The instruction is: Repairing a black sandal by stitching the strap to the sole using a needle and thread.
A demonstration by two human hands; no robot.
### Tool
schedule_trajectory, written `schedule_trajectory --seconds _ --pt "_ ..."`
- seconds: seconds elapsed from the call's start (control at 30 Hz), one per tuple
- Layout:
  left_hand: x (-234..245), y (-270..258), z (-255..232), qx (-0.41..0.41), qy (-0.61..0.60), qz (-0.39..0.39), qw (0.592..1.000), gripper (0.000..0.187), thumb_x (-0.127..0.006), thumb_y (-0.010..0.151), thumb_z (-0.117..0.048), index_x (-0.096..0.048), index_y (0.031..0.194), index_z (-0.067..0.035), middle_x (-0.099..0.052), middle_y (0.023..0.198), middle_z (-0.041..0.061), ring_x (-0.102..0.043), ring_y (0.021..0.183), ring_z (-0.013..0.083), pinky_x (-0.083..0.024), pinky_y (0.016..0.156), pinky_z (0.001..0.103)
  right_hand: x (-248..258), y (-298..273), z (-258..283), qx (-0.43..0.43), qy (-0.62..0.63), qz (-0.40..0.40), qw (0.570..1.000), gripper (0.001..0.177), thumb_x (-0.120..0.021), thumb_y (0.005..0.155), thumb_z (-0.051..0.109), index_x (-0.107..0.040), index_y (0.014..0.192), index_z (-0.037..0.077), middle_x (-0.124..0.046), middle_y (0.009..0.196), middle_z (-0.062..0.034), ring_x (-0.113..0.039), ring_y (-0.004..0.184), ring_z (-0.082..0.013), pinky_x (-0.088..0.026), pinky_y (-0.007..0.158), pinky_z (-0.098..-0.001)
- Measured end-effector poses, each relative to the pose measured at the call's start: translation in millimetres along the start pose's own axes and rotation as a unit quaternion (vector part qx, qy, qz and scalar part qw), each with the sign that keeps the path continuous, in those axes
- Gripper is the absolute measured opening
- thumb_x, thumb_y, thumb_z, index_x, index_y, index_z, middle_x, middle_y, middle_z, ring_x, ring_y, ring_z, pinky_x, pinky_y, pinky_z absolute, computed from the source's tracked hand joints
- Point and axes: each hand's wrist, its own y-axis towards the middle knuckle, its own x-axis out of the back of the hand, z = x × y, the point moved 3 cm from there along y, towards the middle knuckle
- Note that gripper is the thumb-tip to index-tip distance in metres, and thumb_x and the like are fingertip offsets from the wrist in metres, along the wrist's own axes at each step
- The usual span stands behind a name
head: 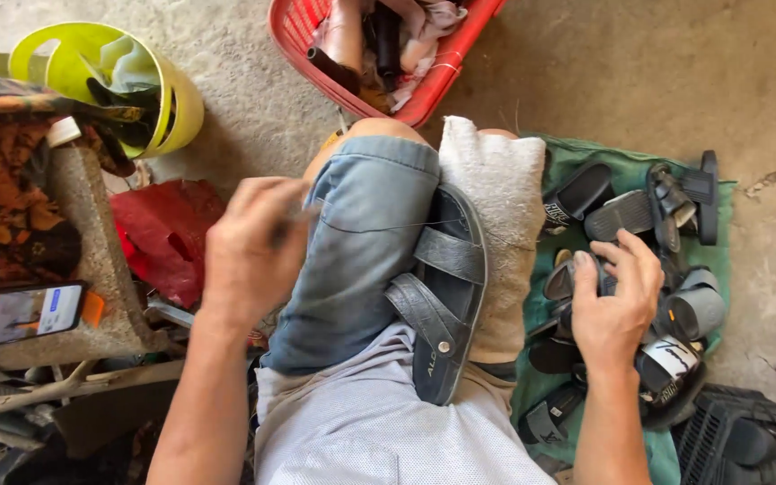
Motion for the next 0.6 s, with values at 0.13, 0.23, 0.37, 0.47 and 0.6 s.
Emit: schedule_trajectory --seconds 0.13,0.23,0.37,0.47,0.6 --pt "-40.9 7.5 -41.4 -0.114 0.035 0.077 0.990 0.043 -0.078 0.082 -0.003 -0.068 0.124 -0.010 -0.063 0.124 0.006 -0.068 0.072 0.0183 -0.056 0.062 0.033 0.6 13.0 59.3 0.089 0.020 -0.012 0.996 0.022 -0.072 0.093 -0.003 -0.067 0.114 -0.007 -0.063 0.130 -0.0224 -0.056 0.122 -0.0382 -0.044 0.110 -0.0473" --pt "-65.5 8.8 -48.4 -0.176 0.104 0.074 0.976 0.030 -0.073 0.088 -0.012 -0.068 0.118 -0.012 -0.056 0.128 0.008 -0.070 0.092 0.0244 -0.054 0.068 0.036 -16.0 18.9 80.3 0.137 0.041 0.038 0.989 0.042 -0.075 0.092 0.009 -0.062 0.131 0.003 -0.052 0.145 -0.0171 -0.041 0.141 -0.0372 -0.043 0.116 -0.0494" --pt "-68.9 7.9 -46.8 -0.171 0.069 0.072 0.980 0.007 -0.060 0.098 -0.015 -0.063 0.094 -0.019 -0.052 0.095 -0.001 -0.068 0.079 0.0253 -0.056 0.057 0.035 -15.8 24.6 92.4 0.161 0.108 0.052 0.980 0.010 -0.070 0.098 0.007 -0.071 0.107 0.003 -0.057 0.142 -0.0175 -0.045 0.139 -0.0432 -0.045 0.110 -0.0505" --pt "-63.4 3.4 -51.4 -0.095 -0.019 0.111 0.989 0.008 -0.059 0.097 -0.014 -0.057 0.093 -0.020 -0.050 0.073 -0.001 -0.068 0.071 0.0268 -0.054 0.055 0.036 -15.2 21.6 75.4 0.074 0.366 0.101 0.922 0.017 -0.063 0.099 0.015 -0.064 0.087 0.004 -0.058 0.139 -0.0233 -0.050 0.138 -0.0404 -0.049 0.108 -0.0457" --pt "-67.5 2.3 -49.5 0.006 -0.145 0.145 0.979 0.005 -0.059 0.098 -0.019 -0.064 0.099 -0.021 -0.066 0.065 -0.002 -0.072 0.062 0.0270 -0.054 0.052 0.035 -22.0 18.6 42.3 -0.066 0.742 0.140 0.652 0.041 -0.046 0.110 0.038 -0.046 0.077 0.013 -0.053 0.064 -0.0121 -0.069 0.093 -0.0438 -0.057 0.080 -0.0488"
